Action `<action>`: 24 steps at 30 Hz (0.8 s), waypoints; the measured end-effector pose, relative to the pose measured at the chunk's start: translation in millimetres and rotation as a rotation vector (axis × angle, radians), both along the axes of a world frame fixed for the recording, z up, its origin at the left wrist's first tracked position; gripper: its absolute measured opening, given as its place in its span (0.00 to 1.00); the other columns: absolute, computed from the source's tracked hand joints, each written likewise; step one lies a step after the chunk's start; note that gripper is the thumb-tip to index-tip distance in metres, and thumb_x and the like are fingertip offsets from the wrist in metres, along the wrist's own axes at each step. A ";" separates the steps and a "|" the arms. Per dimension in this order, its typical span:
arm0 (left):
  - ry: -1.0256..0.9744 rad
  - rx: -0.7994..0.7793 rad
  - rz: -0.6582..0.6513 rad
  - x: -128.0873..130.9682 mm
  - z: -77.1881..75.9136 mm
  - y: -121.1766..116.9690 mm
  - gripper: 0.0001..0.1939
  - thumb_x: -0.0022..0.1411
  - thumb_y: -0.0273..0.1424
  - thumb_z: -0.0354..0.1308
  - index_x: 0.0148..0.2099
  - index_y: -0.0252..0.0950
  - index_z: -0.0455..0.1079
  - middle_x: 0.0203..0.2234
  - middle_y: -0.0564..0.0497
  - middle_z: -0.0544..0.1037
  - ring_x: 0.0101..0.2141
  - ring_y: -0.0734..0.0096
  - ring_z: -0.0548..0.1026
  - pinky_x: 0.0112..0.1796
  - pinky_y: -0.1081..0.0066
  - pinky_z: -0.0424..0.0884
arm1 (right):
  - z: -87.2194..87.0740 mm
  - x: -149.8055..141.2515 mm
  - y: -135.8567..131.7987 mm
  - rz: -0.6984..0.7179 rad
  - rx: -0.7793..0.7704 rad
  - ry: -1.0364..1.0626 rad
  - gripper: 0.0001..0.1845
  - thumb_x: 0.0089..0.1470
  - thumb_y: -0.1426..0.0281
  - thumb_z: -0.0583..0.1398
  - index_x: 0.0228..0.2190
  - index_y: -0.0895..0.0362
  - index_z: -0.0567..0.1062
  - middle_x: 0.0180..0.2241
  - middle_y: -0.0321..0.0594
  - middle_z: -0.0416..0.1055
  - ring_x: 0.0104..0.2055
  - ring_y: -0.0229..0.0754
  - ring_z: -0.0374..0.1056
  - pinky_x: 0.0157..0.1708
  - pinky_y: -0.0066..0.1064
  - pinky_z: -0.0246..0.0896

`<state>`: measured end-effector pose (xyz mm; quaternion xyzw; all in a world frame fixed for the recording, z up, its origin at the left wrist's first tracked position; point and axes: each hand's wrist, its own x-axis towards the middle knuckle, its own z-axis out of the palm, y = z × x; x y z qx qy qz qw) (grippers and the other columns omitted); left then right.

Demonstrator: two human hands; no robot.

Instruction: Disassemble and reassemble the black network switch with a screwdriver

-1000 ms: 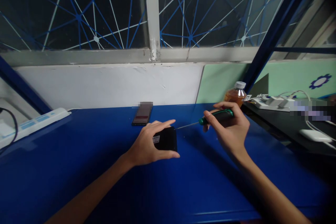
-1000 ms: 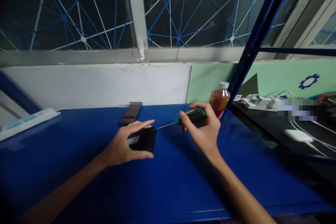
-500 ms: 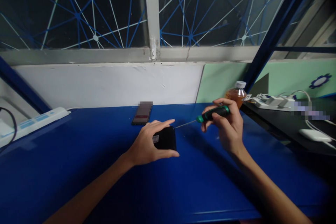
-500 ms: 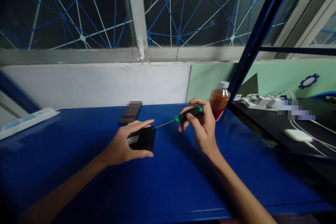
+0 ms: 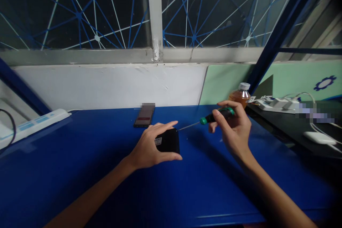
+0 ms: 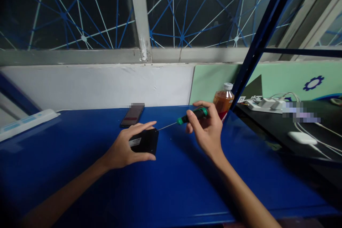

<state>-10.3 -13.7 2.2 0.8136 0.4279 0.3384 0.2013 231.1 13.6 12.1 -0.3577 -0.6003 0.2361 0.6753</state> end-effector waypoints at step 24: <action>0.059 0.090 0.035 -7.3 -6.7 11.3 0.42 0.47 0.46 0.67 0.62 0.42 0.59 0.48 0.45 0.75 0.48 0.49 0.69 0.49 0.45 0.62 | -7.9 1.1 5.5 0.006 -0.081 -0.070 0.12 0.52 0.65 0.63 0.37 0.55 0.68 0.22 0.30 0.66 0.17 0.33 0.65 0.18 0.27 0.61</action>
